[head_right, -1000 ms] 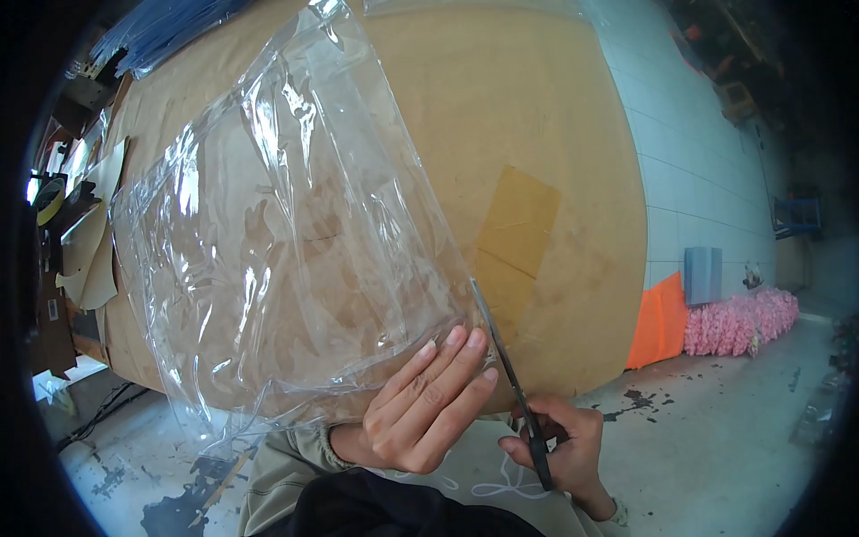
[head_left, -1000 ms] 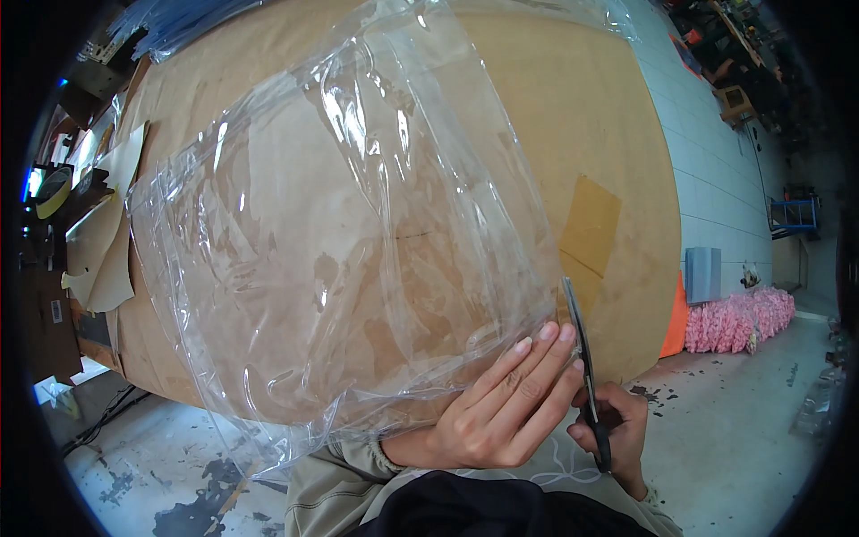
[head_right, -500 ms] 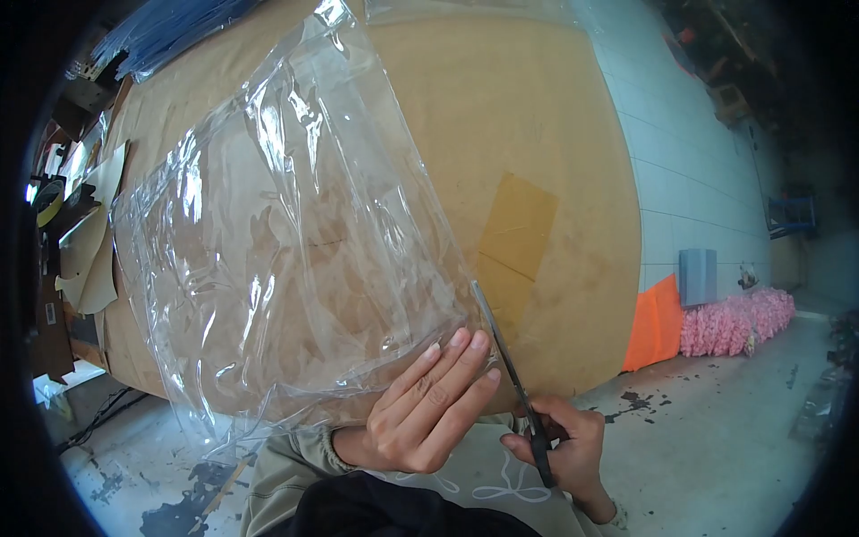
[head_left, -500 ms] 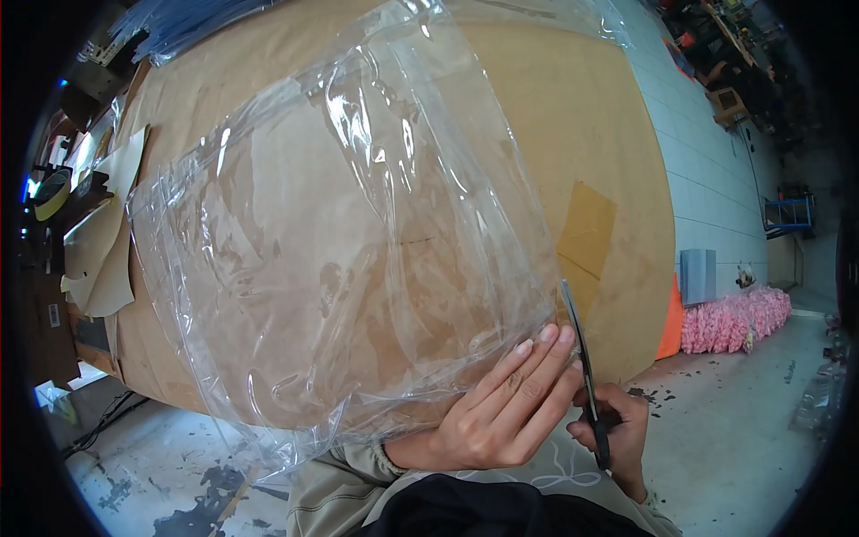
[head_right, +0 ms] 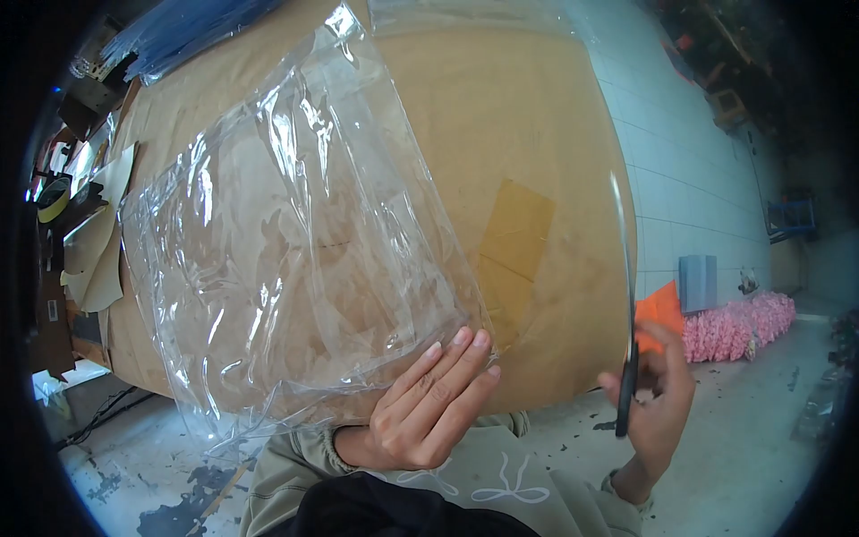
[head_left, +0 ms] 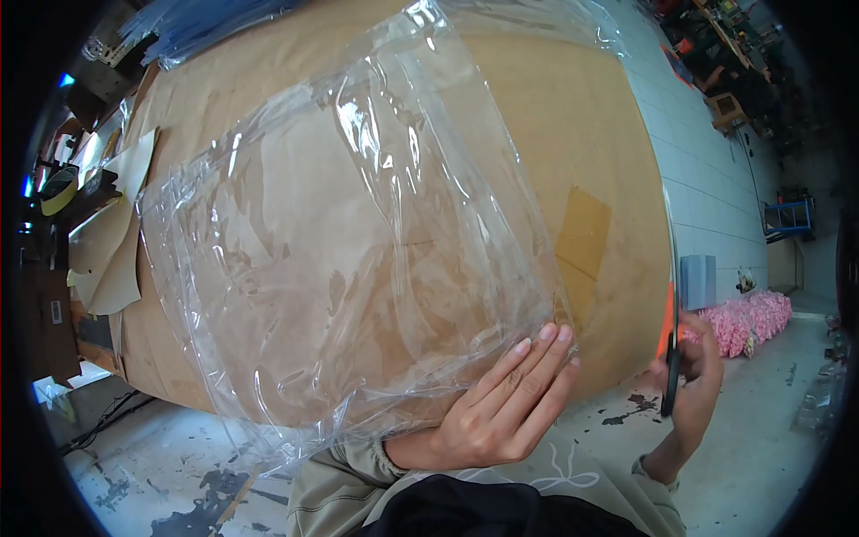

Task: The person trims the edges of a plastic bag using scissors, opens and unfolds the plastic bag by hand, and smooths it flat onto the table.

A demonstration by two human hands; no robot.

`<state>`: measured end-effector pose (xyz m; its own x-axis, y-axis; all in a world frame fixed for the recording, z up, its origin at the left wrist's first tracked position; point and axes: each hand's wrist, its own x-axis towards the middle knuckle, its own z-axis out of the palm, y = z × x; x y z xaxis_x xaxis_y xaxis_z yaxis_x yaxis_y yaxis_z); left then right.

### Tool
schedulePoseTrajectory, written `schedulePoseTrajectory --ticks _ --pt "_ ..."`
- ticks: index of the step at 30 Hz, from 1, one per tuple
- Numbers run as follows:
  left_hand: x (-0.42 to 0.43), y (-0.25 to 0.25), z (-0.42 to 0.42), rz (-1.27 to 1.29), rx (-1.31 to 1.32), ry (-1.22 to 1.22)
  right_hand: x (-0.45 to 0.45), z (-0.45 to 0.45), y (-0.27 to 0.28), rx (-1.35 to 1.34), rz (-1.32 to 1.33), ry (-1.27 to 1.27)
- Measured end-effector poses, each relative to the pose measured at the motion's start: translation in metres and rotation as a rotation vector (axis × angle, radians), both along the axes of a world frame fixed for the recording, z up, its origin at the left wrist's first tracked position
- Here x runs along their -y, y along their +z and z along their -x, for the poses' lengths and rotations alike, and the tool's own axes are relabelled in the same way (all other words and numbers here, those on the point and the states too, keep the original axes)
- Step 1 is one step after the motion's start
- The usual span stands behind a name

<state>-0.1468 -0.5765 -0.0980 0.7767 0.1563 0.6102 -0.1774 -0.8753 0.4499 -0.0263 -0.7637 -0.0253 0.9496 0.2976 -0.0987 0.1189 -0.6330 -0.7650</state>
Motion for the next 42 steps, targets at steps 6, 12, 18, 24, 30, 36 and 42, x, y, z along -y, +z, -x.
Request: schedulePoseTrajectory --ticks 6,12,18,24,30,36,42 --pt "0.011 -0.019 0.002 -0.258 0.044 0.259 -0.069 -0.042 -0.013 0.577 0.194 0.297" --pt "0.016 -0.005 -0.001 -0.274 -0.18 0.465 -0.105 -0.037 -0.006 0.642 0.194 0.747" --pt "0.011 -0.005 -0.002 -0.348 -0.18 0.381 -0.1 -0.042 -0.007 0.139 0.048 0.961" --pt "0.011 -0.004 -0.002 -0.353 -0.186 0.354 -0.118 -0.062 -0.022 0.792 0.048 1.064" --pt "0.015 -0.009 0.0 -0.308 -0.158 0.355 -0.163 -0.128 -0.025 1.171 0.114 0.817" --pt "0.013 -0.005 0.001 -0.283 -0.169 0.337 -0.196 -0.16 -0.002 0.839 0.183 0.615" --pt "0.014 -0.015 -0.001 -0.322 -0.119 0.349 -0.148 -0.067 0.003 0.122 0.076 0.837"
